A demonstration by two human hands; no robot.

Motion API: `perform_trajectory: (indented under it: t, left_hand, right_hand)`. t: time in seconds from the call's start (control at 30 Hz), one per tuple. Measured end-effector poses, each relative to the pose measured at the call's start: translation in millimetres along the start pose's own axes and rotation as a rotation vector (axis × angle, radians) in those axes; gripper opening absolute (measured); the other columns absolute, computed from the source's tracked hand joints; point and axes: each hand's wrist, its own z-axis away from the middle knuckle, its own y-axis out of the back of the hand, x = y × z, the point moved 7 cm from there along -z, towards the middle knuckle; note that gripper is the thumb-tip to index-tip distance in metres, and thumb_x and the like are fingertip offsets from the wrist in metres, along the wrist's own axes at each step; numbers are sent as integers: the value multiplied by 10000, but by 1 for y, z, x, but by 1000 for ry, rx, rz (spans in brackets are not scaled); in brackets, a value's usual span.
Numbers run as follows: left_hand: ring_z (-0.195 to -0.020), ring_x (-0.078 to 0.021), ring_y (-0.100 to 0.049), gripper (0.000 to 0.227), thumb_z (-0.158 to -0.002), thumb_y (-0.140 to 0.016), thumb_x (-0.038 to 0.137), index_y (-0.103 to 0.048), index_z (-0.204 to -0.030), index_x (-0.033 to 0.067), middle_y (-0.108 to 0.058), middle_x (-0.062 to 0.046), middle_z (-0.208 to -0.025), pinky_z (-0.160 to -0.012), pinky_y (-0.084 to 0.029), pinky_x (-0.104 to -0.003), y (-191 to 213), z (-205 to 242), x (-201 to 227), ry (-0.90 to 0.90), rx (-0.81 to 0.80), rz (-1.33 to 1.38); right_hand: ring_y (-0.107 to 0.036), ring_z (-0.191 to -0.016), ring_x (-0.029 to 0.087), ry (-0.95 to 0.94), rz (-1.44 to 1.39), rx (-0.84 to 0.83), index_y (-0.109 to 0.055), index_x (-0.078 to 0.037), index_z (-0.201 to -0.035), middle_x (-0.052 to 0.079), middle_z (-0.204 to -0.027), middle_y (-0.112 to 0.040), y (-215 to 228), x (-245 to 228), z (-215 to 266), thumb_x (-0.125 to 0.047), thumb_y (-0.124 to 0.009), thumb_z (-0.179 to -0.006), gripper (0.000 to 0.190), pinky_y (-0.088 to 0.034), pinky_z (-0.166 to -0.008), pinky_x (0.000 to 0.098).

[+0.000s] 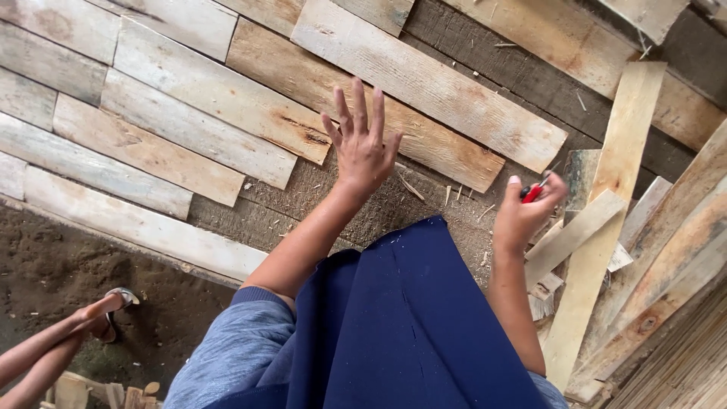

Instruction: Trimming and attaching thin wood strips to a surface using a utility knife.

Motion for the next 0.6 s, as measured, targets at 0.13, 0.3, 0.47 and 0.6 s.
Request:
perform_trajectory:
  t: [0.13, 0.3, 0.47, 0.6]
  left_hand:
    - [-1518, -388, 222, 823, -971, -680, 447, -236, -1610, 177, 56, -145, -1697, -1124, 283, -588, -14, 57, 13, -60, 80, 222]
    - [-1526, -462, 126, 771, -896, -750, 323, -401, -1560, 146, -42, -187, -1701, -1130, 112, -717, -3, 153, 35, -211, -71, 290]
    - [-1537, -476, -26, 741, -869, -742, 372, -440, -1516, 177, -198, -159, -1672, -1152, -7, -746, 16, 231, 44, -230, -197, 172]
    - [-1533, -475, -51, 691, -889, -714, 382, -469, -1499, 170, -236, -150, -1661, -1158, -2, -745, 19, 278, 39, -184, -254, 162]
  right_hand:
    - [-564, -921, 358, 281, -102, 131, -537, -37, -1227, 203, -1047, -521, -10, 0, 42, -42, -704, -966, 310, -460, -881, 467]
    - [-701, -836, 497, 147, 108, -374, -423, -189, -1306, 221, -843, -689, -28, -14, 114, -435, -640, -1026, 431, -529, -788, 638]
    - [-718, -983, 420, 107, 362, -655, -439, -248, -1305, 157, -1044, -736, -34, 31, 179, -488, -627, -965, 457, -533, -890, 565]
    - [-685, -986, 460, 417, 363, -647, -531, -152, -1212, 179, -1071, -658, -30, 44, 222, -327, -714, -930, 379, -546, -821, 593]
